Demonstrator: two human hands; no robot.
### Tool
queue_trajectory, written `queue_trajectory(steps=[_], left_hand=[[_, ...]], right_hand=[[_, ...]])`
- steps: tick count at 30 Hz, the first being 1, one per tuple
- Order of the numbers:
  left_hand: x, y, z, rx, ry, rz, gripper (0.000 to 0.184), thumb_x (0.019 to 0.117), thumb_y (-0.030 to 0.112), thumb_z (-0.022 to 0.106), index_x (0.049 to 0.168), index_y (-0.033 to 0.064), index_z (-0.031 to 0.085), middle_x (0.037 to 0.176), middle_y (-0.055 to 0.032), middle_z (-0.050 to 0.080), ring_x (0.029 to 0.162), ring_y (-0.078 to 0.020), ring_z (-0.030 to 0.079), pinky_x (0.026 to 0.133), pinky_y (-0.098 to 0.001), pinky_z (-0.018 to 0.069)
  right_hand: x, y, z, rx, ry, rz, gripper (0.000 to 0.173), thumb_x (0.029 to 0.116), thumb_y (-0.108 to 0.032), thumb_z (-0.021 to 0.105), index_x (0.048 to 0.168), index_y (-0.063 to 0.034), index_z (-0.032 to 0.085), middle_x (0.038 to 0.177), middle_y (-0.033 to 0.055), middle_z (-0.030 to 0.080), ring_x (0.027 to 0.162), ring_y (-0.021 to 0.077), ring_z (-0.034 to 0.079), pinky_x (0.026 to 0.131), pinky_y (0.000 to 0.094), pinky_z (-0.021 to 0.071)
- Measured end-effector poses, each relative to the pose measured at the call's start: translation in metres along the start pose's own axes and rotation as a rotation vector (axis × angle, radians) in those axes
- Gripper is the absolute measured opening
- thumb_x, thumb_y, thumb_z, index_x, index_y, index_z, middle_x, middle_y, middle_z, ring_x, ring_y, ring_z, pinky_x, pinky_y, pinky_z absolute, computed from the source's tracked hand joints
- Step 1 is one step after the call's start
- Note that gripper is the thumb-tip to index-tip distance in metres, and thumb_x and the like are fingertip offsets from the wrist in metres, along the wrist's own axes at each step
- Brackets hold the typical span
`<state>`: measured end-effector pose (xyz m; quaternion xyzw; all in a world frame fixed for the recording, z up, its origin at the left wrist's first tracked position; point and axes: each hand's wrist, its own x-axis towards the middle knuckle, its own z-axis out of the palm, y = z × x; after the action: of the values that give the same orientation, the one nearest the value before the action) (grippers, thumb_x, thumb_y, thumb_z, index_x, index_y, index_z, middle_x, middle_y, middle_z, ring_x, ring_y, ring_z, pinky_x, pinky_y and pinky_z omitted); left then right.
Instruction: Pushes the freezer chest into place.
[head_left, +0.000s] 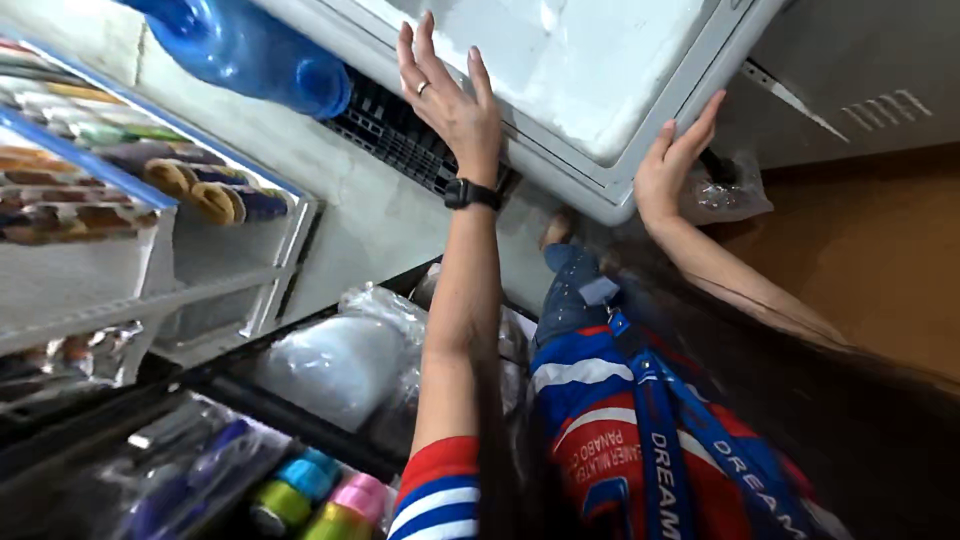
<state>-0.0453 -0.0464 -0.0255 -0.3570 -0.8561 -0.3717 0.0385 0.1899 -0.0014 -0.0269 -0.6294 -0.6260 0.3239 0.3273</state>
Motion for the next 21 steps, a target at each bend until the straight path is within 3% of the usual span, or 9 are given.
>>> queue_trajectory(steps=[4,15,21], left_hand=[[0.004,0.0,0.003,0.049,0.003,-0.05,0.057,0.1016,0.035,0.053,0.148,0.0005,0.05,0.155,-0.0252,0.042,0.139,-0.041,0.045,0.114,-0.0517,0.0347],[0.008,-0.003,0.004,0.032,-0.007,-0.038,0.049,0.1035,0.026,0.047,0.148,0.0043,0.051,0.154,-0.0201,0.046,0.141,-0.037,0.045,0.116,-0.0513,0.0323],[0.006,-0.003,0.003,0.032,-0.022,-0.043,0.049,0.1034,0.024,0.046,0.149,0.0059,0.05,0.155,-0.0202,0.045,0.142,-0.0377,0.042,0.117,-0.0528,0.0302]], right_hand=[[0.001,0.0,0.001,-0.013,-0.014,-0.005,0.065,0.1078,-0.013,0.038,0.16,0.0093,0.007,0.165,0.0322,0.015,0.155,0.0371,0.022,0.126,0.0363,0.0225],[-0.003,-0.01,-0.011,-0.041,-0.135,0.046,0.067,0.1103,-0.018,0.037,0.161,0.007,0.0,0.167,0.0307,0.007,0.157,0.0369,0.015,0.127,0.0373,0.0195],[-0.001,-0.003,0.0,0.018,-0.029,-0.005,0.066,0.1076,-0.014,0.041,0.16,0.0089,0.008,0.165,0.0327,0.013,0.156,0.0397,0.018,0.126,0.0374,0.0215]])
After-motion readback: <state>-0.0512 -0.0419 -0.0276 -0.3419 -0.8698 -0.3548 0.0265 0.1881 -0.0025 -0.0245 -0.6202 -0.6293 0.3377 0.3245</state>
